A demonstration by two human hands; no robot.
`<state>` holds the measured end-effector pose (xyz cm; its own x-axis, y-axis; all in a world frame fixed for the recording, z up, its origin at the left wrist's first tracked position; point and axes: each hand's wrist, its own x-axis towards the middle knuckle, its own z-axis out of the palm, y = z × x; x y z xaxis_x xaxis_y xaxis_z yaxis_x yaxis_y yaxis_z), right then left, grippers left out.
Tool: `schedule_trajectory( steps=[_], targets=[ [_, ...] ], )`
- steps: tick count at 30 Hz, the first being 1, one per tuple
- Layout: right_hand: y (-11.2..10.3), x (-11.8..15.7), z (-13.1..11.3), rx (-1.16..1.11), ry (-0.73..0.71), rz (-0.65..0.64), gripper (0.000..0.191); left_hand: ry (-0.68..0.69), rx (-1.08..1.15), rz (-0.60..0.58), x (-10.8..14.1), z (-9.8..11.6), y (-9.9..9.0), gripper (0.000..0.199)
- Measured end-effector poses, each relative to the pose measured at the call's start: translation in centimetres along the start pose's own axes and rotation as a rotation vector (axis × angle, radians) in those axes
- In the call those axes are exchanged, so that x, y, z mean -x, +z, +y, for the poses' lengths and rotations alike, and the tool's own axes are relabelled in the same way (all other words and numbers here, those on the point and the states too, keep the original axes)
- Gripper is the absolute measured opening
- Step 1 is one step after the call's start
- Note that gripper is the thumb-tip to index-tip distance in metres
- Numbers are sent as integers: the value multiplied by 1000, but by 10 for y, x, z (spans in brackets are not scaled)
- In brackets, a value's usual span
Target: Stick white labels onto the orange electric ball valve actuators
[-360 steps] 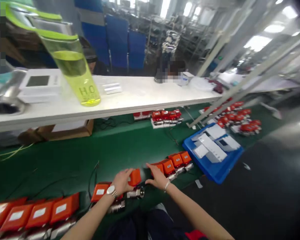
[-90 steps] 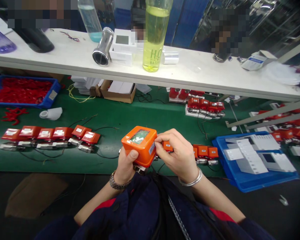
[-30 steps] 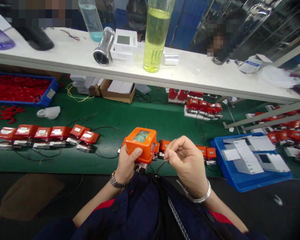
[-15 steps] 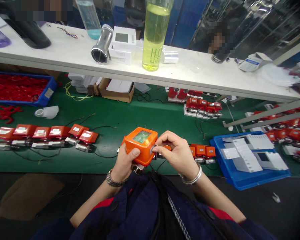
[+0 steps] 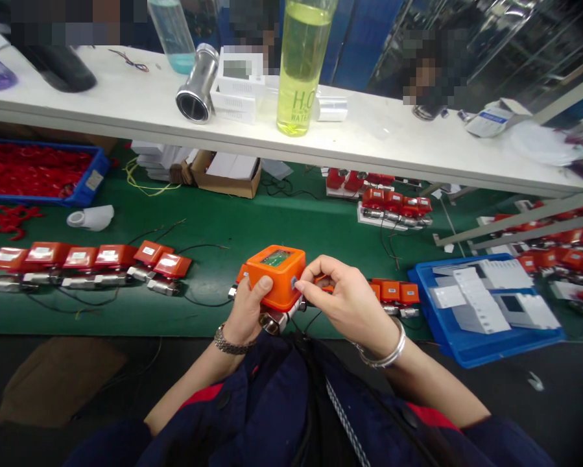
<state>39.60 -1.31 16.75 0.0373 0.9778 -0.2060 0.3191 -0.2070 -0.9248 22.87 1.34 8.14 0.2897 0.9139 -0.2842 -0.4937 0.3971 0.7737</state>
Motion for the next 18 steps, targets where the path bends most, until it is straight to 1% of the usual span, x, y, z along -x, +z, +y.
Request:
schedule_trajectory(
  steps=[3,5,6,9,11,14,16,18],
  targets=[
    [-3,-2,-7,-177,91,-77,20,2,24,-17,-1,0,0,67],
    [-4,-3,-9,-255,113,-117,21,10,19,-31,-1,-1,1,65],
    [-3,-3,-10,-245,101,-110,19,23,4,-35,-2,-1,1,66],
    [-2,-1,-11,-106,21,-24,15,83,-39,-29,-3,0,2,68],
    [-2,0,-10,-58,-22,13,14,113,-50,-13,-4,0,4,70],
    [-3,5,-12,-89,-29,-6,15,130,-64,-19,-3,1,5,69],
    [-5,11,-18,-75,-44,-16,15,139,-74,-34,-3,0,6,68],
    [-10,17,-25,-38,-82,-25,15,138,-75,-23,-3,0,6,67]
  ],
)
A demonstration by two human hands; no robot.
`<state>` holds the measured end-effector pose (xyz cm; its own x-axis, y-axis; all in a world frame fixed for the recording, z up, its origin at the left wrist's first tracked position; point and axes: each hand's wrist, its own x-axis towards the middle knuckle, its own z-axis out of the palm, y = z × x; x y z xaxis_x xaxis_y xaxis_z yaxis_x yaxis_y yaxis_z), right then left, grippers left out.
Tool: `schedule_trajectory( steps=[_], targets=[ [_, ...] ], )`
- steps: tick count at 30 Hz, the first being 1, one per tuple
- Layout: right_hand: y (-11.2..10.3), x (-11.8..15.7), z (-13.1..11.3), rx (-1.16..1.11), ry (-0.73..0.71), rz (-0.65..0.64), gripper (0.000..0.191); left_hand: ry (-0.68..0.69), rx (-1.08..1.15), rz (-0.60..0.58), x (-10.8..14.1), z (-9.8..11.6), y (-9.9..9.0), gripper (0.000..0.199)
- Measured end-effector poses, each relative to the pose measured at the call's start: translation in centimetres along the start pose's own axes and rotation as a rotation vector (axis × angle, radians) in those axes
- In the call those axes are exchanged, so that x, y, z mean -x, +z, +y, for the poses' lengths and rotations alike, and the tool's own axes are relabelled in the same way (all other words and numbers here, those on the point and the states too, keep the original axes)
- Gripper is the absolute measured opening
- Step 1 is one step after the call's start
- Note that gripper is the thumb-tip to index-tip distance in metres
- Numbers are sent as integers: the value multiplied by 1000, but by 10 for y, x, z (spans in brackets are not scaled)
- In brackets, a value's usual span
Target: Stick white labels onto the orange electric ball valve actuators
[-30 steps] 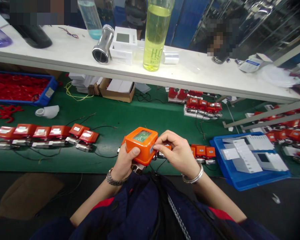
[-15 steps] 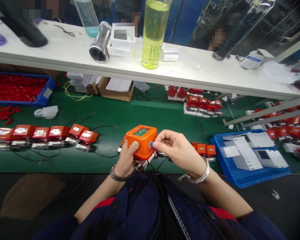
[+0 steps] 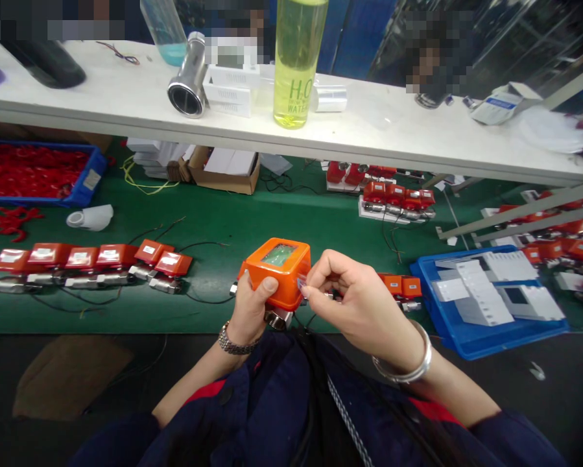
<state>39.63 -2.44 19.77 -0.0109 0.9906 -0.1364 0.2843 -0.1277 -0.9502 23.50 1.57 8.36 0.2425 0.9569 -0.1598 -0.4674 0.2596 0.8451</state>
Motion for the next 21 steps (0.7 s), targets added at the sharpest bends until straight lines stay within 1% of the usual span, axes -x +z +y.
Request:
schedule_trajectory(
  steps=[3,5,7,10,12,15,21],
  targets=[
    [-8,4,-9,24,-41,1,14,-53,35,55,-1,-1,-1,63],
    [-12,-1,-7,7,-21,2,14,-105,82,72,-1,-1,-2,62],
    [-13,-8,-1,-42,24,-3,17,-157,135,55,1,-1,-2,63],
    [-10,-19,10,-162,90,-30,27,-208,206,20,5,-1,0,64],
    [-8,-22,13,-212,107,-49,33,-224,236,11,8,-1,1,63],
    [-8,-23,13,-226,111,-77,38,-246,253,0,9,-3,3,61],
    [-9,-22,10,-232,122,-115,40,-240,258,0,8,-5,2,60]
  ],
)
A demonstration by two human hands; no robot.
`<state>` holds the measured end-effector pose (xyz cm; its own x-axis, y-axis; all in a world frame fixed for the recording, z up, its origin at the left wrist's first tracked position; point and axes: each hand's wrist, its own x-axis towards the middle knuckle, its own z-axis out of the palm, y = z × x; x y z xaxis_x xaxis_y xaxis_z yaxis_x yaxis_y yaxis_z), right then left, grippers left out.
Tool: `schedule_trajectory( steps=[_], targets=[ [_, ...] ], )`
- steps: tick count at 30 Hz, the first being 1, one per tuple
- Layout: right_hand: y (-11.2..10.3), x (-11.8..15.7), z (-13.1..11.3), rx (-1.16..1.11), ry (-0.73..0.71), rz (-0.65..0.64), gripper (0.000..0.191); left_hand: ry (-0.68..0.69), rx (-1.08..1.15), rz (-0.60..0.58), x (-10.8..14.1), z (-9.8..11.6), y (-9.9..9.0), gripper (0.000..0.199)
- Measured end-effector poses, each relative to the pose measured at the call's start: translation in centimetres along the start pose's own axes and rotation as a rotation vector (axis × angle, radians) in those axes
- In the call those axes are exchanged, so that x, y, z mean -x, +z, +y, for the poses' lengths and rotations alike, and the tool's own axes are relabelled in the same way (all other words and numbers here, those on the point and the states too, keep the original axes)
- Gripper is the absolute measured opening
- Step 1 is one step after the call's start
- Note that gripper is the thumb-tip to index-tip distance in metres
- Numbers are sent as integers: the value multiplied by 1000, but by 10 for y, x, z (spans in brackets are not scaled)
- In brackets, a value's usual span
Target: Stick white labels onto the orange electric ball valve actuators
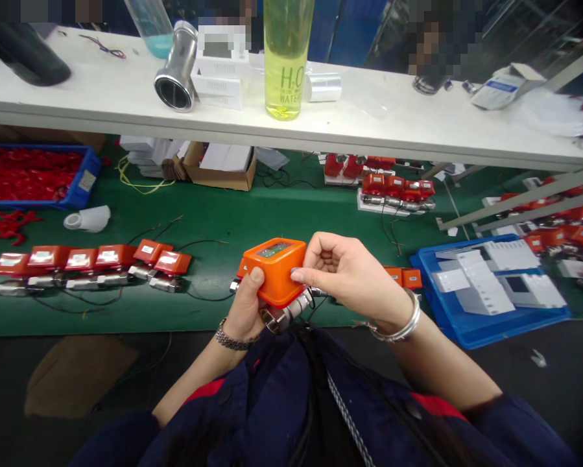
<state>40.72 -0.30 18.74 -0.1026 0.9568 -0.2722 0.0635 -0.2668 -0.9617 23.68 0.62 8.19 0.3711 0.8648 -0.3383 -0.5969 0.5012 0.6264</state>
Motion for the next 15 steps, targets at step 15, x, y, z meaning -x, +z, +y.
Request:
schedule_trajectory(
  steps=[15],
  targets=[
    [3,-3,-3,112,-9,37,36,20,5,-6,-3,-1,-1,66]
  ],
)
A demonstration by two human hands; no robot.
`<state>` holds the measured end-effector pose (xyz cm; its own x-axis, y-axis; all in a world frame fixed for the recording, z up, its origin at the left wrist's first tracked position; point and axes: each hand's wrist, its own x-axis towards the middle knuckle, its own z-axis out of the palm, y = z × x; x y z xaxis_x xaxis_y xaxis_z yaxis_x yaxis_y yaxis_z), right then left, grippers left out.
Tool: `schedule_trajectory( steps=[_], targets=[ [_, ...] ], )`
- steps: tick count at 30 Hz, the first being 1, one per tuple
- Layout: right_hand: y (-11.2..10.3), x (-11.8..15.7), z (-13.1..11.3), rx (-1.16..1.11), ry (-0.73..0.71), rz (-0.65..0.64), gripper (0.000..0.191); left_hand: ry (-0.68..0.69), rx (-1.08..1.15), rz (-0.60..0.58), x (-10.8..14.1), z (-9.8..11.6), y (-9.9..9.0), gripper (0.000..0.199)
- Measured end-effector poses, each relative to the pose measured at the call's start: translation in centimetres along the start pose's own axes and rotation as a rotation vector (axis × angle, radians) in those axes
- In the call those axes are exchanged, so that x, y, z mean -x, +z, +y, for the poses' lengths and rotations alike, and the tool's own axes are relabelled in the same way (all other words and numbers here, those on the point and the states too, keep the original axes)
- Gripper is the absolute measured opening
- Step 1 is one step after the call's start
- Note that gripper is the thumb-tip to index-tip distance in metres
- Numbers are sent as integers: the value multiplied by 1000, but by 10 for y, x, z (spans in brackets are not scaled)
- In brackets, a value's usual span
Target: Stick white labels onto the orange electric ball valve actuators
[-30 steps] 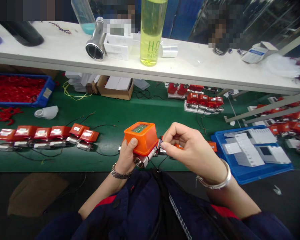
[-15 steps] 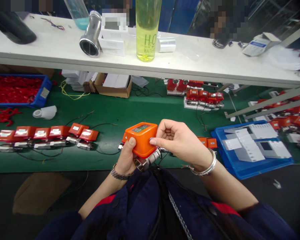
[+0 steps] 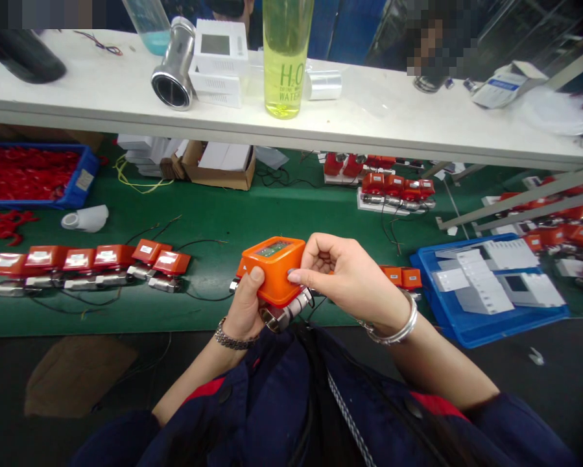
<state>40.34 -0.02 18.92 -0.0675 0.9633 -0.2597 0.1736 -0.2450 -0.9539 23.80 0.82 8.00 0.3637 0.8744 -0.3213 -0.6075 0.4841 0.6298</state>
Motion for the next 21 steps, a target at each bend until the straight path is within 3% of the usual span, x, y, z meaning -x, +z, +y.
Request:
schedule_trajectory(
  steps=[9,21],
  targets=[
    [-3,0,3,20,-1,-21,34,-7,-20,-17,-1,1,-2,66],
    [6,8,4,246,-77,155,25,-50,8,15,0,1,2,73]
  ],
)
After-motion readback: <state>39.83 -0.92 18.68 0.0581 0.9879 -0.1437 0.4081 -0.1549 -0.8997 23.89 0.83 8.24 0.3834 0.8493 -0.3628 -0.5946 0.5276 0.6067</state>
